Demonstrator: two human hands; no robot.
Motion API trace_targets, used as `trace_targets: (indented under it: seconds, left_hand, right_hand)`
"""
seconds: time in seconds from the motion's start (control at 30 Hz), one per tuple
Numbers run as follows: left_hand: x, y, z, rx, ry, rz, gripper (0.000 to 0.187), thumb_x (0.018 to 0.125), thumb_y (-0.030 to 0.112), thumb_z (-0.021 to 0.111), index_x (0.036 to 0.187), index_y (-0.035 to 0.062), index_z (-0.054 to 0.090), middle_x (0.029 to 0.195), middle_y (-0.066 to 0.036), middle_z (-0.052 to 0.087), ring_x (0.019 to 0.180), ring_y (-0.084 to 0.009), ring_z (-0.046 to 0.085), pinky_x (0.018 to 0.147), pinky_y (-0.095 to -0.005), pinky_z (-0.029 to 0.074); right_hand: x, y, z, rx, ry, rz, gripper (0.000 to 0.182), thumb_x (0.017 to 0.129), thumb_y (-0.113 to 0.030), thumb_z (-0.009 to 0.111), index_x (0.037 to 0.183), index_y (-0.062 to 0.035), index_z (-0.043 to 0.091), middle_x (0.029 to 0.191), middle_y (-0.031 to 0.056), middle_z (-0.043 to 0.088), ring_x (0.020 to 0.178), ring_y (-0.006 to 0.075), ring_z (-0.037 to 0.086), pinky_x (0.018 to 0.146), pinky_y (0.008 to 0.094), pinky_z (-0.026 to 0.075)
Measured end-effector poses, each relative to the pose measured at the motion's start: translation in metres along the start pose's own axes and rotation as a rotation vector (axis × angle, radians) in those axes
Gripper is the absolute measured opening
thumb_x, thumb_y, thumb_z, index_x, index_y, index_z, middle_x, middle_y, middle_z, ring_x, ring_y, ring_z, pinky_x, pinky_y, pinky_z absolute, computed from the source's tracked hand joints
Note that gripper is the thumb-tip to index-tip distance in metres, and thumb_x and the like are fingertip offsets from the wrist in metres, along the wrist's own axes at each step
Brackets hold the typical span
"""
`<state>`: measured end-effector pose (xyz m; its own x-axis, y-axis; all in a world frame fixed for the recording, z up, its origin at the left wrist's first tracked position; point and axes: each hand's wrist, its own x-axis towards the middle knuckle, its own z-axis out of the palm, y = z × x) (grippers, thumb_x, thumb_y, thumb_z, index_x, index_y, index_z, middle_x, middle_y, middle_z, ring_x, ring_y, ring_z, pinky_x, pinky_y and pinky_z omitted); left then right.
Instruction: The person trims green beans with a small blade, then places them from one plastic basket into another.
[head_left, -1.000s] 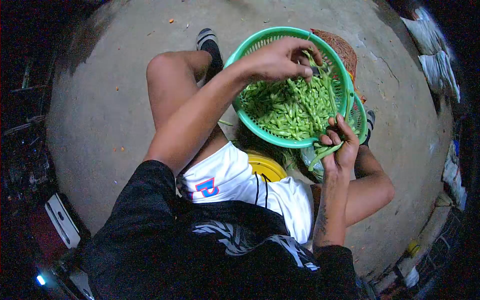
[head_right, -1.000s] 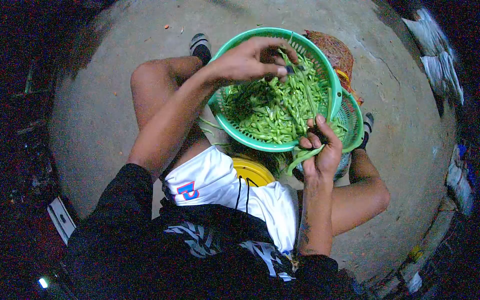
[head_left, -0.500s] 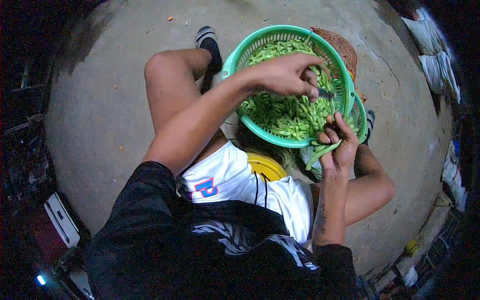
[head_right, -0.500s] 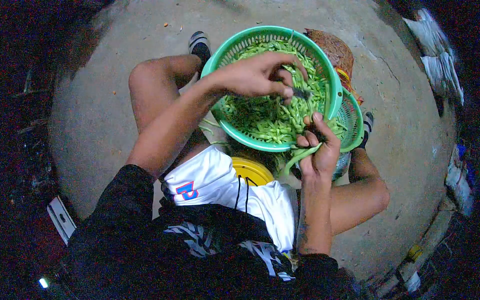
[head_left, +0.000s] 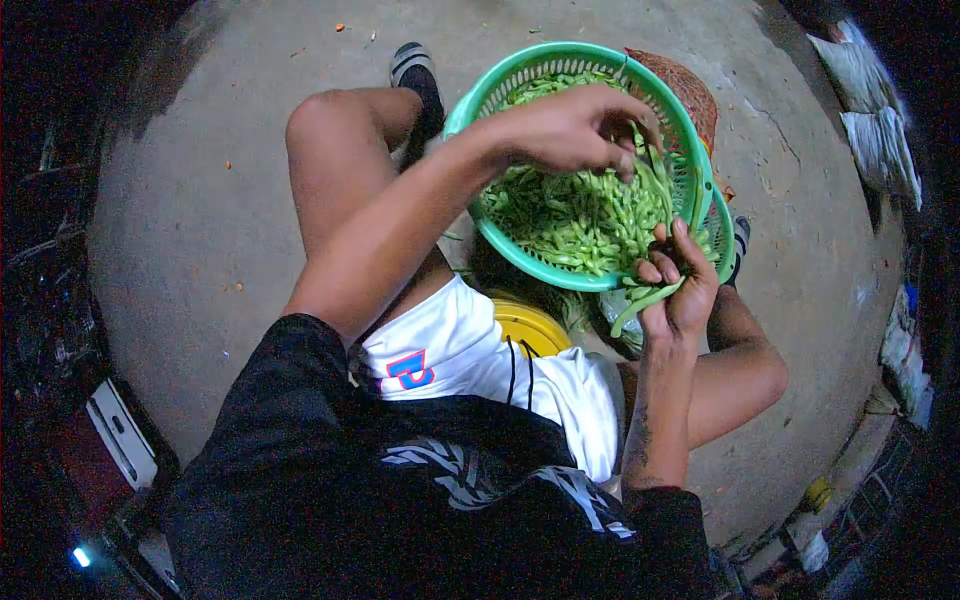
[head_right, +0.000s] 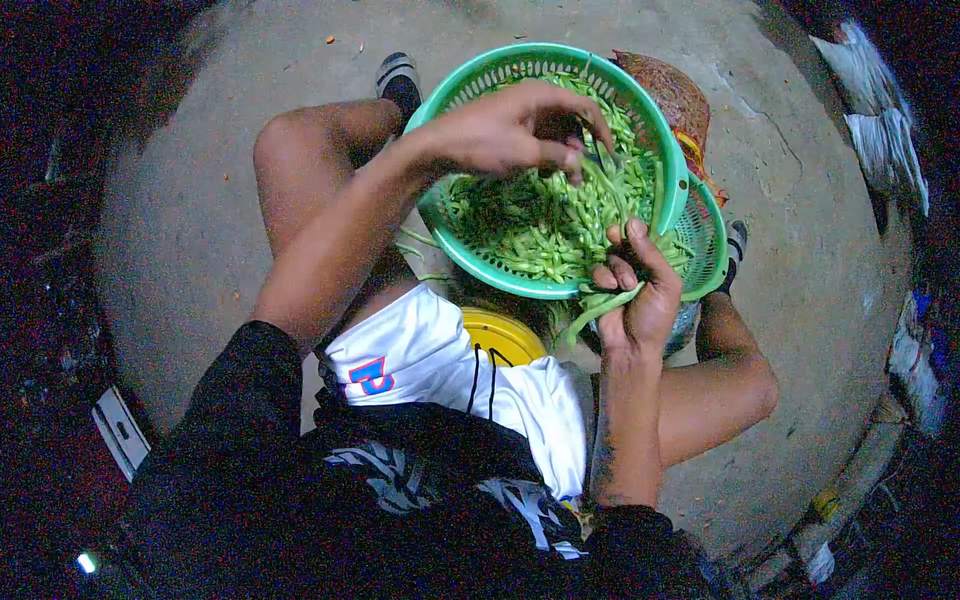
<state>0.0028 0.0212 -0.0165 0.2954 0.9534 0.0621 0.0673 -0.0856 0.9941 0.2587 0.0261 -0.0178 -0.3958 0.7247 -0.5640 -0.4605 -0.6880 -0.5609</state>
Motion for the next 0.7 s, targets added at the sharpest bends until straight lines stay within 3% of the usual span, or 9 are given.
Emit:
trace_targets:
  seconds: [0.17,0.3,0.37,0.5,0.6,0.7]
  left_hand:
    - [0.002,-0.004,0.000,-0.062,0.058,0.040,0.032,0.090,0.003,0.067,0.121,0.0021,0.062,0.095,-0.007,0.069,0.090,-0.0133,0.067,0.077,-0.0288,0.051]
    - [-0.002,0.004,0.017,-0.087,-0.046,-0.054,0.032,0.090,0.004,0.068,0.121,0.0022,0.063,0.095,-0.007,0.070,0.089,-0.0134,0.067,0.077,-0.0297,0.052]
    - [0.001,0.000,0.007,0.024,0.003,0.019,0.031,0.091,0.005,0.068,0.121,0.0025,0.063,0.096,-0.008,0.071,0.089,-0.0135,0.067,0.075,-0.0290,0.051]
    - [-0.002,0.004,-0.013,-0.053,0.074,-0.031,0.034,0.091,0.005,0.067,0.124,0.0028,0.061,0.093,-0.007,0.071,0.088,-0.0131,0.069,0.078,-0.0289,0.052]
    - [-0.004,0.004,0.011,-0.036,-0.067,-0.066,0.037,0.090,0.003,0.067,0.125,0.0013,0.057,0.099,-0.007,0.070,0.089,-0.0128,0.066,0.082,-0.0282,0.051]
    - [0.000,-0.003,0.016,-0.017,-0.038,0.005,0.037,0.089,0.003,0.068,0.124,0.0010,0.056,0.101,-0.007,0.068,0.091,-0.0124,0.064,0.082,-0.0286,0.051]
  right_hand:
    - [0.002,0.000,0.001,-0.007,0.007,-0.002,0.016,0.094,-0.010,0.069,0.107,-0.0026,0.065,0.089,0.0100,0.072,0.050,0.0041,0.044,0.050,0.0218,0.039]
    - [0.004,0.002,-0.002,0.009,-0.010,0.008,0.016,0.094,-0.010,0.068,0.108,-0.0029,0.066,0.090,0.0101,0.072,0.050,0.0041,0.045,0.051,0.0225,0.040]
    - [0.005,0.002,-0.005,0.005,-0.030,0.007,0.016,0.094,-0.011,0.068,0.108,-0.0030,0.066,0.090,0.0100,0.072,0.050,0.0039,0.045,0.051,0.0223,0.040]
    - [0.004,0.002,-0.002,-0.001,-0.023,-0.002,0.017,0.094,-0.011,0.068,0.109,-0.0037,0.066,0.091,0.0101,0.073,0.050,0.0034,0.044,0.051,0.0217,0.040]
    - [0.001,0.003,0.007,-0.032,0.000,-0.006,0.016,0.095,-0.012,0.068,0.109,-0.0042,0.065,0.094,0.0093,0.072,0.049,0.0033,0.043,0.050,0.0214,0.039]
    - [0.000,0.002,0.009,0.026,-0.055,0.046,0.016,0.097,-0.014,0.067,0.109,-0.0042,0.065,0.096,0.0079,0.072,0.049,0.0032,0.042,0.049,0.0211,0.037]
